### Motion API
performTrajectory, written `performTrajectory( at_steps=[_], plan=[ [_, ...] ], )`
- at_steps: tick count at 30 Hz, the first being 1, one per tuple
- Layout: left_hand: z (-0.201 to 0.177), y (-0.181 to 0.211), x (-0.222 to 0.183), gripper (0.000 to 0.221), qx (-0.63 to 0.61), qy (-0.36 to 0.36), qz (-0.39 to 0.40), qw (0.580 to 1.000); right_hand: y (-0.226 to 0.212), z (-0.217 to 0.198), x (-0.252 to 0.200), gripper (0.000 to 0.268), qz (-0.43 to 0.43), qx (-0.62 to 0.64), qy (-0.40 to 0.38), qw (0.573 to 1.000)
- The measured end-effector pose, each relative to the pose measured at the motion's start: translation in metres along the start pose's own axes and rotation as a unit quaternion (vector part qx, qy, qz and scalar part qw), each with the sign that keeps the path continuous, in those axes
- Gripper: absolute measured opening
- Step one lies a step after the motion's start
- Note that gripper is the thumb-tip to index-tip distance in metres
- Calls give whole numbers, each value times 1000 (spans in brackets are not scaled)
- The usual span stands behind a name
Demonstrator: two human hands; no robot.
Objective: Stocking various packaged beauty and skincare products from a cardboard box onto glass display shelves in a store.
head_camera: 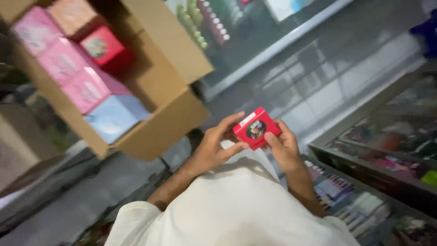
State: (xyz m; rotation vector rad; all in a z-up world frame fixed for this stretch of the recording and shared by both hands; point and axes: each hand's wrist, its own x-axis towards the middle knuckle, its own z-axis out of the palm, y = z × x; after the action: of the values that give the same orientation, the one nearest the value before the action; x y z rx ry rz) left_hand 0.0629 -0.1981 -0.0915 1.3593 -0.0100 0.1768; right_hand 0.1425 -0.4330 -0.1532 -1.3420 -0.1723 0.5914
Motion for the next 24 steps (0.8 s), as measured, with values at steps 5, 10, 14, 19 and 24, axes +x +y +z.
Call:
performTrajectory(
  at_steps=[5, 10, 14, 19, 24],
  plan=[
    [91, -92, 14, 104, 18, 20, -50, 998, 29, -83, 1, 20, 60, -4, 64, 996],
    [129, -156, 45, 100, 142, 62, -104, 982, 43, -118, 33, 16, 119, 34, 83, 989],
    [125, -215, 88, 91, 178, 95, -118, 972, 86, -152, 95, 12, 136, 56, 85, 986],
    [81, -278, 180, 86, 195, 151, -209, 946, 129, -162, 217, 16, 121, 4, 67, 990],
    [19, -308, 257, 75, 231, 199, -91, 948, 227, -207, 352, 9, 131, -125, 90, 979]
  ],
)
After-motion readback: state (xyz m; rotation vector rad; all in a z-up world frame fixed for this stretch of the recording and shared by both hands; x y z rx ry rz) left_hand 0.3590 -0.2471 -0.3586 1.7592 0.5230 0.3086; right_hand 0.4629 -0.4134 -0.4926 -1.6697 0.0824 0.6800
